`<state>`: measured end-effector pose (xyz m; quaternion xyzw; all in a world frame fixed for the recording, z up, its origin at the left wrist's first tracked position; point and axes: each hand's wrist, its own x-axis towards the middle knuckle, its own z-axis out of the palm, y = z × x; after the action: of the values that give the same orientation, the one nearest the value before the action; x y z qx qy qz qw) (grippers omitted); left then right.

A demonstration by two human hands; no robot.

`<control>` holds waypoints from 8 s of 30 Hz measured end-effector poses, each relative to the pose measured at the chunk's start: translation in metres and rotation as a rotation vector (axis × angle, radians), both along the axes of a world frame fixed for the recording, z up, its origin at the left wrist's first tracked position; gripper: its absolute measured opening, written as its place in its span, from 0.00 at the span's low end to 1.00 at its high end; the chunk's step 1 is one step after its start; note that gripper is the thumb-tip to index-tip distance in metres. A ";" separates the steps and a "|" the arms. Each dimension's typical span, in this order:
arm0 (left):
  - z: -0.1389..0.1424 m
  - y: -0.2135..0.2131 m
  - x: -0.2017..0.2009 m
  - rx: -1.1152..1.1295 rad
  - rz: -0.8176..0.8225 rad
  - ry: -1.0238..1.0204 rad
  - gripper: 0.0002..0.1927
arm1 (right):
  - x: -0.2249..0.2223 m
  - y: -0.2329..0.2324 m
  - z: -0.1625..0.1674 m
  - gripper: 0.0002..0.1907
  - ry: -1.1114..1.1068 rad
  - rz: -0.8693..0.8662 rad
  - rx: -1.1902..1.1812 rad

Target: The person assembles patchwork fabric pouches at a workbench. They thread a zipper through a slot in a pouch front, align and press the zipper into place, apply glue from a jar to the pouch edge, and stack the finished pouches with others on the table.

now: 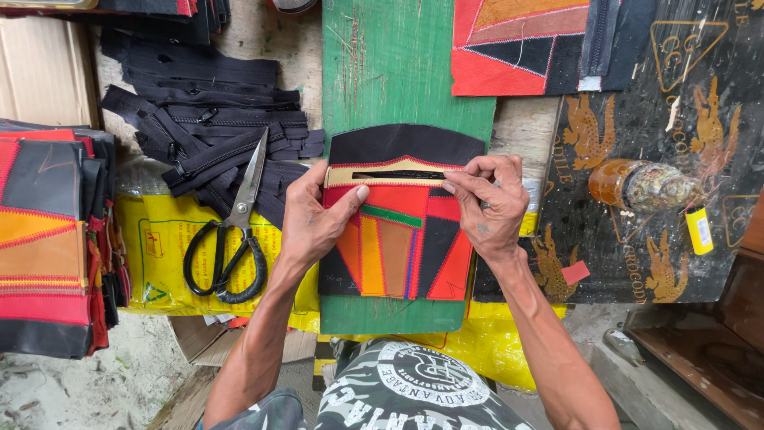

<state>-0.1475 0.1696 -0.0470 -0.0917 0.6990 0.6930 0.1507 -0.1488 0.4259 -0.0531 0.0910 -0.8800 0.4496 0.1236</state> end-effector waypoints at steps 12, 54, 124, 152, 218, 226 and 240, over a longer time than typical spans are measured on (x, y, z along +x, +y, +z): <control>0.007 -0.017 -0.003 0.450 0.012 -0.260 0.23 | -0.002 0.002 0.010 0.14 -0.003 0.039 0.112; 0.012 -0.023 -0.049 -0.575 -0.436 0.543 0.09 | 0.000 -0.015 0.015 0.17 -0.045 0.114 0.084; 0.027 -0.022 -0.076 -0.457 -0.435 0.235 0.14 | -0.003 -0.040 0.009 0.17 0.096 0.209 0.246; 0.034 -0.025 -0.083 -0.457 -0.503 0.190 0.18 | -0.009 -0.055 0.007 0.15 0.075 0.207 0.145; -0.001 0.014 -0.026 -0.825 -0.352 0.806 0.15 | -0.009 -0.020 -0.003 0.12 0.052 0.093 0.193; -0.013 0.032 -0.023 -0.690 -0.368 0.862 0.19 | 0.001 -0.003 0.008 0.16 0.018 -0.068 0.113; -0.005 0.034 -0.022 -0.699 -0.315 0.896 0.20 | 0.003 -0.008 0.004 0.12 0.034 -0.055 0.083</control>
<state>-0.1695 0.2039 -0.0518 0.2705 0.8868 0.3617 -0.0973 -0.1457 0.4175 -0.0492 0.0796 -0.8977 0.4076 0.1470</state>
